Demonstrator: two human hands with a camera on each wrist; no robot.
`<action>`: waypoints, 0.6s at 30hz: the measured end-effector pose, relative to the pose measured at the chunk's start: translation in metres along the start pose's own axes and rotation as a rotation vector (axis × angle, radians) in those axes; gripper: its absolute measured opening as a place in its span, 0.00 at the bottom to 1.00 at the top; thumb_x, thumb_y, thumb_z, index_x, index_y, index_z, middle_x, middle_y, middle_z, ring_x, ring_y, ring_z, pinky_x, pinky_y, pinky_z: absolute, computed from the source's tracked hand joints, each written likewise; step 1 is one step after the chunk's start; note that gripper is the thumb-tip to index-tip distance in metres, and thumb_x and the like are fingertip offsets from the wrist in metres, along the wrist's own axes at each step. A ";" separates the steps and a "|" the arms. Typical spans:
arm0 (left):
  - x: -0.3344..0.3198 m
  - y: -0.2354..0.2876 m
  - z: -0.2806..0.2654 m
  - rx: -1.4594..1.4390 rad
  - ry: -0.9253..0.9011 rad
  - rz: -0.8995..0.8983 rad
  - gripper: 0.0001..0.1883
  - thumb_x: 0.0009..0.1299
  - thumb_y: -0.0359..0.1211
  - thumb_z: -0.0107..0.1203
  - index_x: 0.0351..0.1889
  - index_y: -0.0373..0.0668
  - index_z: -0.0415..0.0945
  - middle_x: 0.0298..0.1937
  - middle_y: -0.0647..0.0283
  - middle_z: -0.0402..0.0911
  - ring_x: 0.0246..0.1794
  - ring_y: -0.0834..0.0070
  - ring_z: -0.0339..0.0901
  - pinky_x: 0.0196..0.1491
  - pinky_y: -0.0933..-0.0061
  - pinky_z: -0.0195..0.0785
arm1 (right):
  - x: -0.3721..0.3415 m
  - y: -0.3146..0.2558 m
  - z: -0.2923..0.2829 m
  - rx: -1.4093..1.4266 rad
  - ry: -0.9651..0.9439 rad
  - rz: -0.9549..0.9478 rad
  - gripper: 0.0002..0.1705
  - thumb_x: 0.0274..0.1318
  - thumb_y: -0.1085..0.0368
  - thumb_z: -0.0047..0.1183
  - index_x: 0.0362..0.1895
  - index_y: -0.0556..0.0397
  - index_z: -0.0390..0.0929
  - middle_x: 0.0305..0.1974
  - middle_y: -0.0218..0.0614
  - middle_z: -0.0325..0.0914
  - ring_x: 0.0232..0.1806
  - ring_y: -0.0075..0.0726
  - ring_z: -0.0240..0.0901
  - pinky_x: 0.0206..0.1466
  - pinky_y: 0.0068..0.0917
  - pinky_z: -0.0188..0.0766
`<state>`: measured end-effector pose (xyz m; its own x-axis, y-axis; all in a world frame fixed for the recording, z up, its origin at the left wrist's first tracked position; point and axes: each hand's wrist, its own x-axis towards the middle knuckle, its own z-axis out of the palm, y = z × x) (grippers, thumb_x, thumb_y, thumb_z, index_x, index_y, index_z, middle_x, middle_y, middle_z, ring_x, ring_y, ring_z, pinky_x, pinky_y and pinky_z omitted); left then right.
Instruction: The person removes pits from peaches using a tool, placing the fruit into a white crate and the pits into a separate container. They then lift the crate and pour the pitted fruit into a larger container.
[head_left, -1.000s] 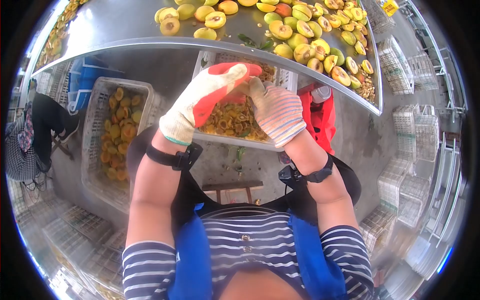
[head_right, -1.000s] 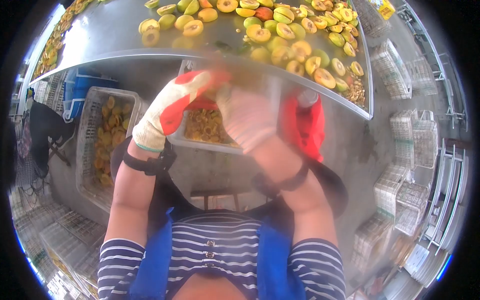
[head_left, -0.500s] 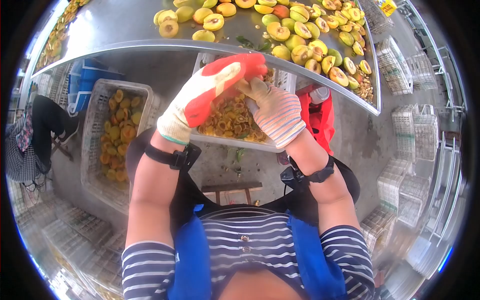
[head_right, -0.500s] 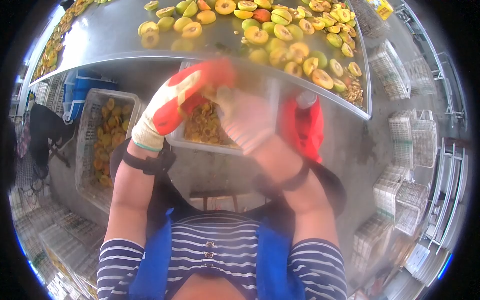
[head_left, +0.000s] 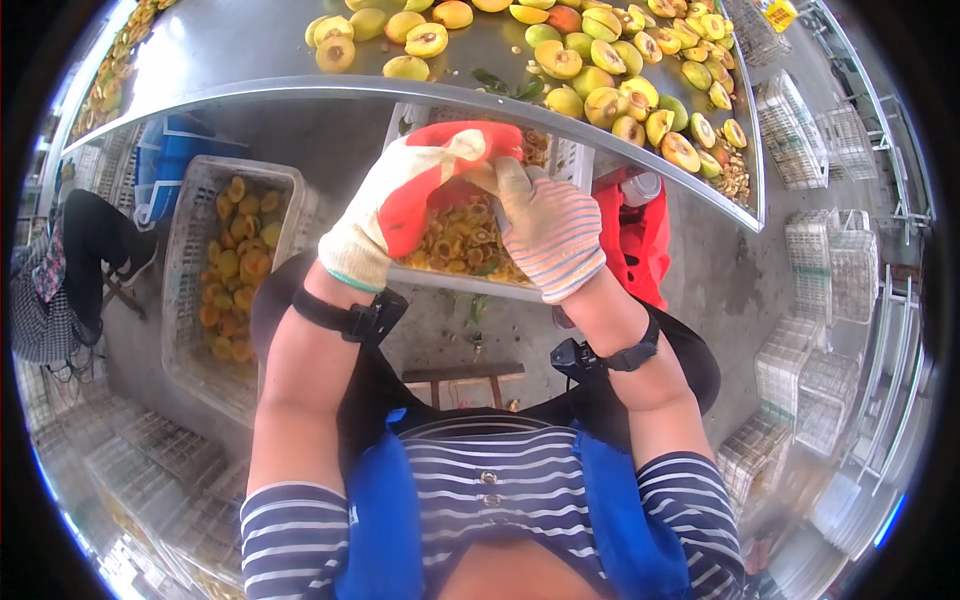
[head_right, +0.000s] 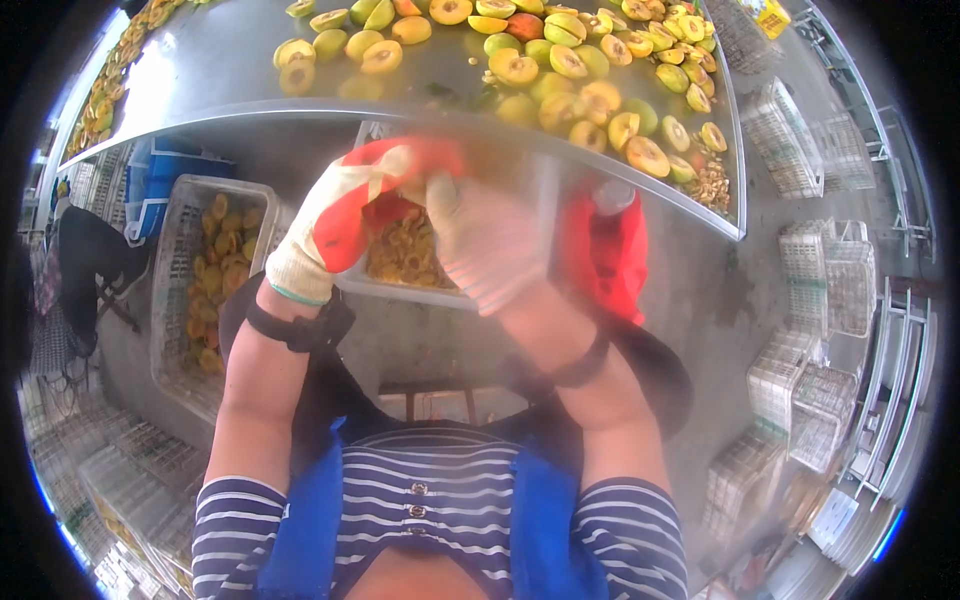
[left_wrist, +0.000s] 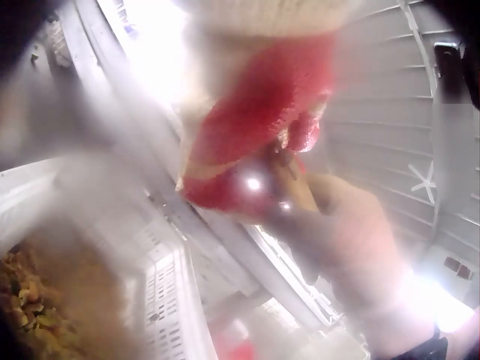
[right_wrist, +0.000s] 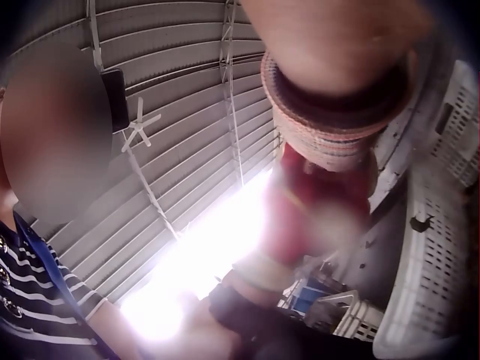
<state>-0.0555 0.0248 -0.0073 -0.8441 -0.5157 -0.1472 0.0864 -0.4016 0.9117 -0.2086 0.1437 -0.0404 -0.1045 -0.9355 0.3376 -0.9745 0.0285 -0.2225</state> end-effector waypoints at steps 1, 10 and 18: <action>0.000 -0.003 0.000 0.002 0.020 0.014 0.28 0.75 0.52 0.55 0.62 0.41 0.78 0.56 0.63 0.81 0.56 0.75 0.77 0.61 0.67 0.68 | 0.000 0.002 0.005 -0.044 -0.022 -0.002 0.23 0.54 0.61 0.62 0.54 0.48 0.72 0.31 0.46 0.80 0.29 0.57 0.79 0.30 0.49 0.73; 0.013 -0.001 -0.017 -0.125 0.143 0.157 0.28 0.79 0.49 0.49 0.69 0.40 0.71 0.64 0.57 0.79 0.66 0.69 0.73 0.67 0.64 0.62 | 0.011 0.007 -0.008 0.113 -0.198 0.121 0.20 0.57 0.60 0.59 0.54 0.46 0.74 0.40 0.43 0.83 0.43 0.53 0.81 0.42 0.46 0.77; 0.015 0.002 -0.008 -0.302 0.170 0.120 0.26 0.81 0.45 0.48 0.66 0.35 0.71 0.58 0.52 0.81 0.60 0.62 0.79 0.64 0.61 0.70 | 0.051 0.113 -0.065 -0.171 0.009 0.297 0.24 0.55 0.62 0.54 0.59 0.43 0.74 0.44 0.46 0.78 0.52 0.55 0.76 0.51 0.47 0.75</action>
<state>-0.0636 0.0098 -0.0106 -0.7204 -0.6810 -0.1313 0.3531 -0.5231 0.7757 -0.3366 0.1219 0.0115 -0.3897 -0.8743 0.2895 -0.9204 0.3587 -0.1557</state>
